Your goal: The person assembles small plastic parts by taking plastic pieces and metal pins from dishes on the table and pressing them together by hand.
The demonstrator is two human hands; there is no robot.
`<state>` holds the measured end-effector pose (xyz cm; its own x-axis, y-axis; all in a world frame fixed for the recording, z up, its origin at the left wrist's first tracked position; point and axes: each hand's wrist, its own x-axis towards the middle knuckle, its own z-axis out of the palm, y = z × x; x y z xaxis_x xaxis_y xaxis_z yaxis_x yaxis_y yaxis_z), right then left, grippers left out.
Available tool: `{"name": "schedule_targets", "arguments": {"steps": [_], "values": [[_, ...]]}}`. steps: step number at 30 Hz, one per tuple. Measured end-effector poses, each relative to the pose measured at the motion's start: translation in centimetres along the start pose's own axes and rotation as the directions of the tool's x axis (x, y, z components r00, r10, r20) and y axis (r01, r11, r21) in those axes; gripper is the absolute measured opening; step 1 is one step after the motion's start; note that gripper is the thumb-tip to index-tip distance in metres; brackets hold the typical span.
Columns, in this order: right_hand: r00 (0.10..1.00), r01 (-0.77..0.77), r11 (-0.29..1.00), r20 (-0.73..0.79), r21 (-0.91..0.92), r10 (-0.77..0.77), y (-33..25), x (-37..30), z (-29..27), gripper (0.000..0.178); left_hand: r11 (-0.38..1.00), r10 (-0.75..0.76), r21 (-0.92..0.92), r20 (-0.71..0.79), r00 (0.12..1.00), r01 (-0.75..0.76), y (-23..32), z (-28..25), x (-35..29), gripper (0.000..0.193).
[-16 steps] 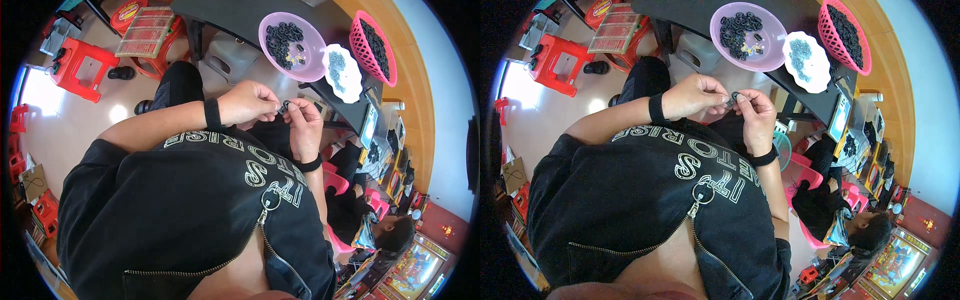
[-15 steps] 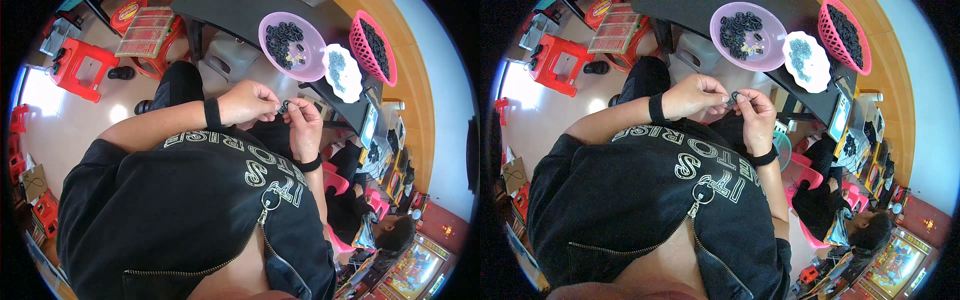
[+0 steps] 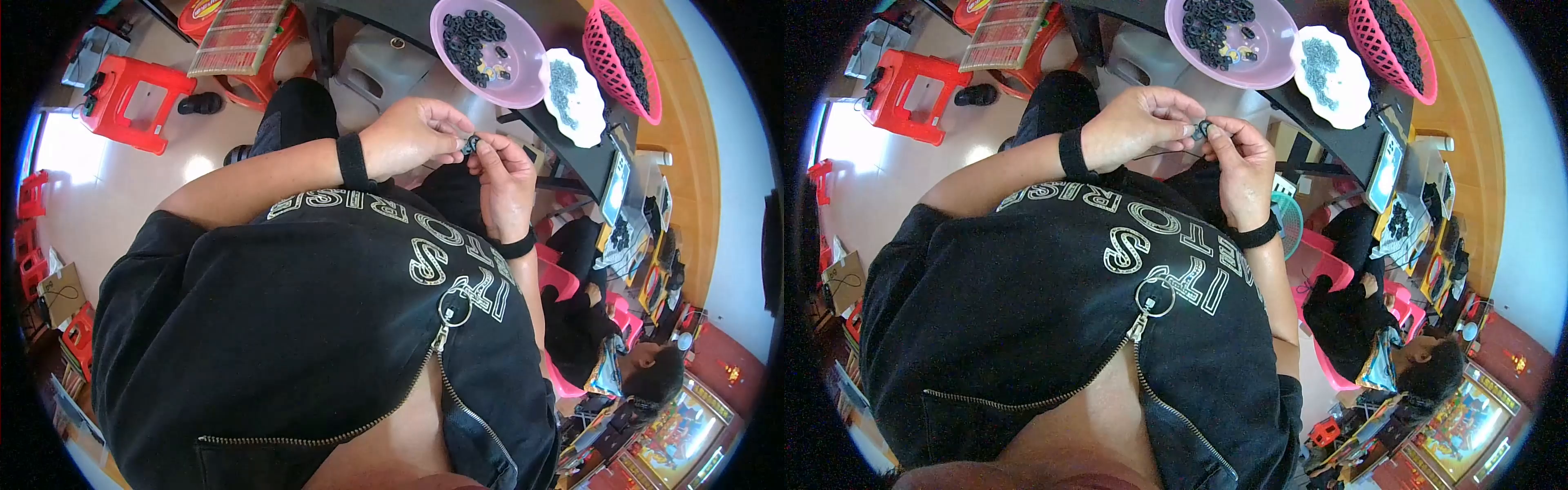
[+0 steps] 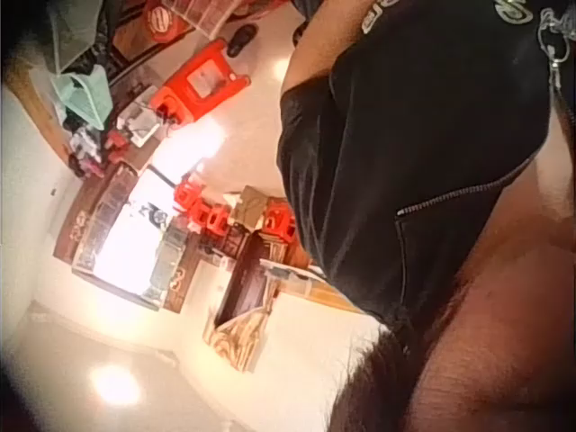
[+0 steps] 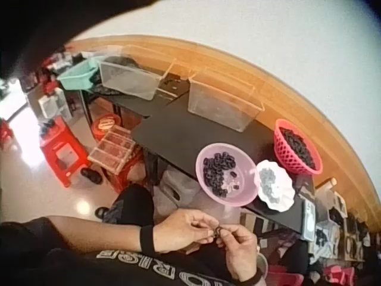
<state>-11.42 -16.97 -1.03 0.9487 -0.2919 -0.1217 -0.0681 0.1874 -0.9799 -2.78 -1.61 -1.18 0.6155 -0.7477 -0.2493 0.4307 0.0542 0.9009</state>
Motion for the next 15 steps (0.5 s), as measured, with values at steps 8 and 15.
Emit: {"name": "schedule_targets", "arguments": {"steps": [8, 15], "values": [[1.000, 0.005, 1.000, -0.007, -0.007, -0.005, 0.01, -0.06, 0.14, 0.016, 1.000, 0.004, -0.015, 0.030, 1.000, -0.003, 0.48, 0.24, 0.00, 0.034], [0.999, 0.033, 0.999, -0.003, -0.016, -0.033, 0.24, -0.04, 0.10, 0.016, 0.999, 0.000, -0.041, 0.045, 0.999, 0.002, 0.30, 0.21, 0.34, 0.033]]}}
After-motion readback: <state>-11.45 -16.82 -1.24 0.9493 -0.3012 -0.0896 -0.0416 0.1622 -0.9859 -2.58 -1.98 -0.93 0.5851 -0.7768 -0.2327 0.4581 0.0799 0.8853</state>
